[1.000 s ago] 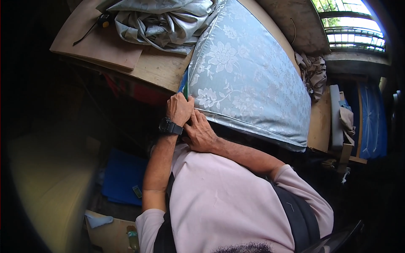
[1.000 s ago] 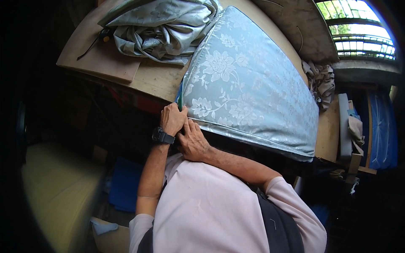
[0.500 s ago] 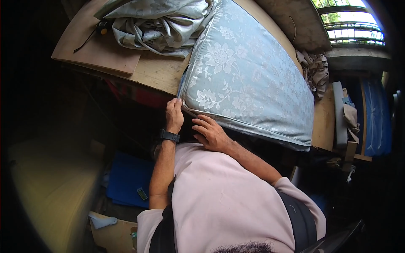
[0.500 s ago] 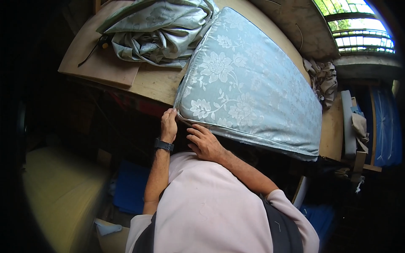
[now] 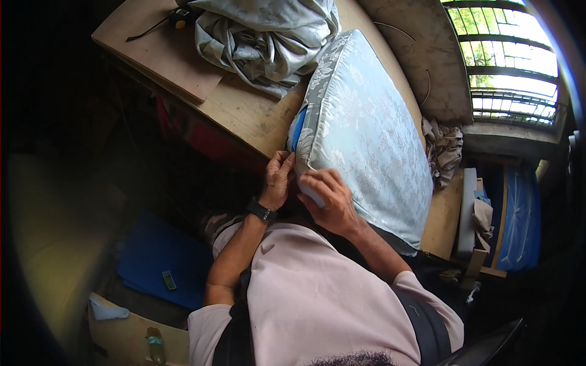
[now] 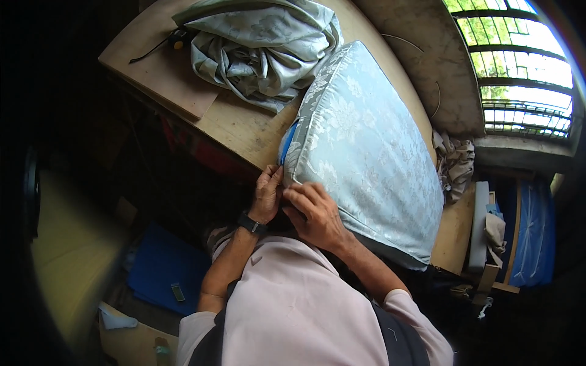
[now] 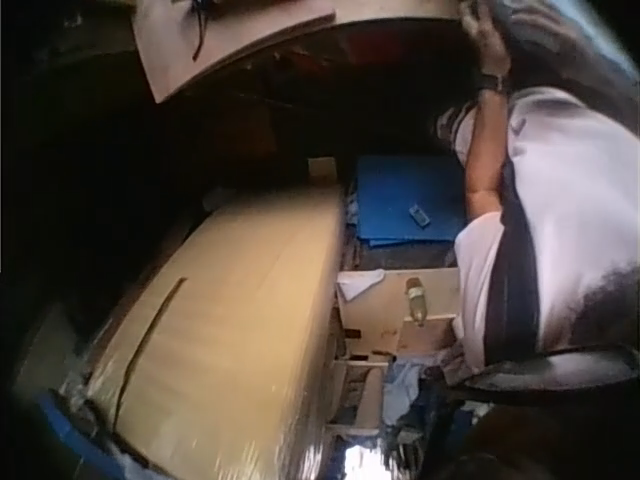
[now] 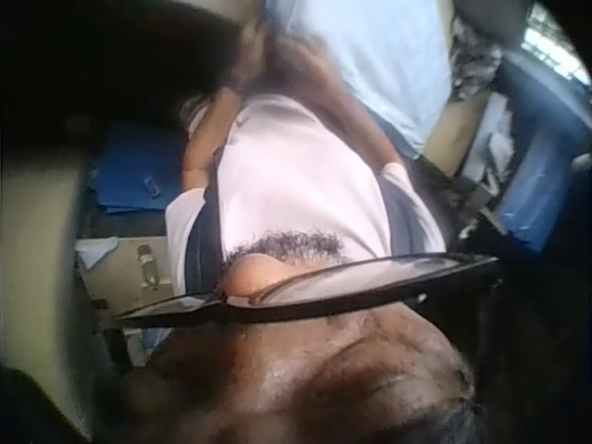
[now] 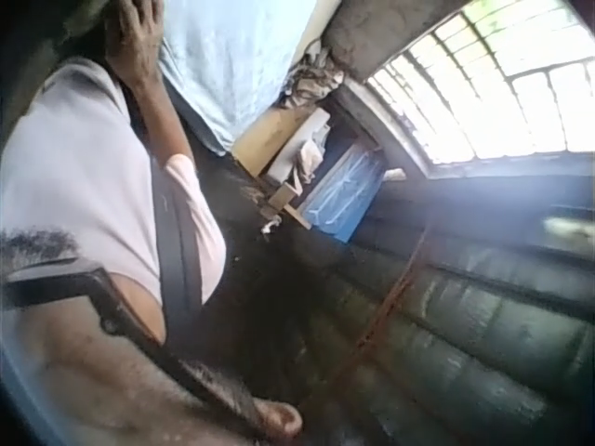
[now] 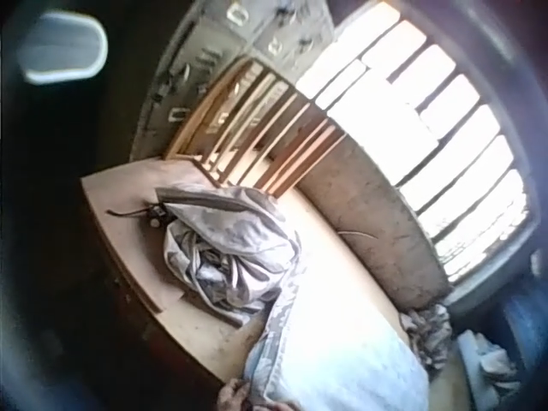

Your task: Fitting a foam cushion into a decorative fabric cover and zipping it closed at an upholstery station.

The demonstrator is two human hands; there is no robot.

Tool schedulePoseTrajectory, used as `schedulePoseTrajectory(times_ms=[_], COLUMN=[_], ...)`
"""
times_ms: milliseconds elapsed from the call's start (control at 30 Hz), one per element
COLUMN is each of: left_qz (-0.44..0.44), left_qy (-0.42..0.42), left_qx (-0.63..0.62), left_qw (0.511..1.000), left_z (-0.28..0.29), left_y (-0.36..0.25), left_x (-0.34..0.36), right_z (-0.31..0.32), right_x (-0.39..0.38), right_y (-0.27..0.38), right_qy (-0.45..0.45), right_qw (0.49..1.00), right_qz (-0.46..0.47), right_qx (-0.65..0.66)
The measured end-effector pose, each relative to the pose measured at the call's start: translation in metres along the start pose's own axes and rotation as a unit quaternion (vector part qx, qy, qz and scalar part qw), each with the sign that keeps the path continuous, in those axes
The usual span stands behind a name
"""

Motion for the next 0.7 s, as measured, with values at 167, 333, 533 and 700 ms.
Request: schedulePoseTrajectory(times_ms=[167, 333, 533, 700], left_qz=[0.011, -0.217, -0.082, -0.067], left_qy=[-0.017, -0.229, -0.096, -0.065], left_qx=[0.063, 0.501, 0.396, 0.535], left_qw=[0.998, 0.806, 0.909, 0.840], left_z=[0.028, 0.078, 0.103, 0.092], left_y=[-0.007, -0.045, -0.007, -0.011], left_x=[0.003, 0.017, 0.053, -0.021], right_z=[-0.044, -0.066, -0.077, -0.132], right_x=[0.017, 0.014, 0.003, -0.047], right_y=[-0.033, -0.014, -0.021, -0.009], right_qy=[0.060, 0.022, 0.008, 0.035], right_qw=[0.976, 0.977, 0.984, 0.981], right_qz=[0.020, 0.062, 0.079, 0.129], right_qx=[-0.211, -0.202, -0.159, -0.142])
Point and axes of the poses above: each hand's wrist, its own x-axis towards the middle knuckle, its own z-axis out of the back of the hand, y = z × x, the point moved 10 cm from there along x, towards the middle knuckle, and after that the axes turned 12 degrees about z, right-handed, at the moved point
